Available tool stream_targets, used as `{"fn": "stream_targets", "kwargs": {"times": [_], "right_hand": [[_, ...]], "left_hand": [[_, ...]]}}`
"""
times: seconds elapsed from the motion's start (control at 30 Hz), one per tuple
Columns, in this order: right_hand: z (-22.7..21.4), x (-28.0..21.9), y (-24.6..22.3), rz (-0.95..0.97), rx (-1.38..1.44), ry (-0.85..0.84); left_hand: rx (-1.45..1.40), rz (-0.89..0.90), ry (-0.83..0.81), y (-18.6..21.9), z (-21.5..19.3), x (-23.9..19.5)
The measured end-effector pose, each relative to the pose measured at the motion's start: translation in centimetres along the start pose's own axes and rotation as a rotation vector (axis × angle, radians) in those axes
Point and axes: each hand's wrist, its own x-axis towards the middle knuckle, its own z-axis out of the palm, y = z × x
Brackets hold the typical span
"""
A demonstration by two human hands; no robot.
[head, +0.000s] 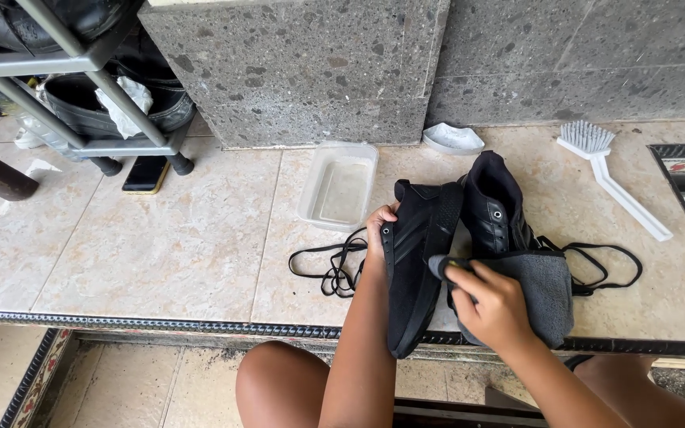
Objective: Cleaning black sneakers by scrubbing with a toothbrush and wiping with a cloth.
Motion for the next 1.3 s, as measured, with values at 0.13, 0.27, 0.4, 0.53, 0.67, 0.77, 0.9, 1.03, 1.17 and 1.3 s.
{"fn": "stream_targets", "kwargs": {"times": [0.13, 0.27, 0.4, 0.53, 0.67, 0.77, 0.9, 1.03, 1.17, 1.3], "right_hand": [[0.1, 1.4, 1.5, 0.235, -0.048, -0.090], [0.0, 3.0, 1.3, 0.327, -0.165, -0.150], [0.1, 4.2, 0.8, 0.343, -0.156, -0.148], [0.1, 3.0, 1.3, 0.193, -0.016, -0.225], [-0.1, 3.4, 1.3, 0.211, -0.165, -0.231], [-0.7, 4.8, 1.2, 0.291, -0.378, -0.244], [-1.2, 7.6, 1.6, 0.425, -0.451, -0.312], [-1.4, 10.3, 2.7, 0.611, -0.416, -0.457], [-1.2, 10.1, 1.5, 0.608, -0.430, -0.512], [0.1, 7.6, -0.6, 0.539, -0.490, -0.534]], "left_hand": [[-0.015, -0.012, -0.004, 0.4, 3.0, -1.6], [0.009, -0.026, 0.020, 0.0, 1.4, -0.5], [-0.013, -0.031, 0.023, 0.1, 2.0, -1.0], [-0.049, -0.028, 0.016, 0.1, 0.4, 0.1], [-0.006, -0.033, 0.053, 0.4, 2.8, -1.3], [0.005, -0.052, 0.050, 0.0, 2.7, -1.3], [0.022, -0.063, 0.047, -0.1, 3.3, -1.6], [0.032, -0.073, 0.027, 0.0, 3.4, -1.6], [0.024, -0.067, 0.041, -0.1, 2.1, -1.0], [-0.003, 0.001, 0.022, 0.1, 1.3, -0.3]]}}
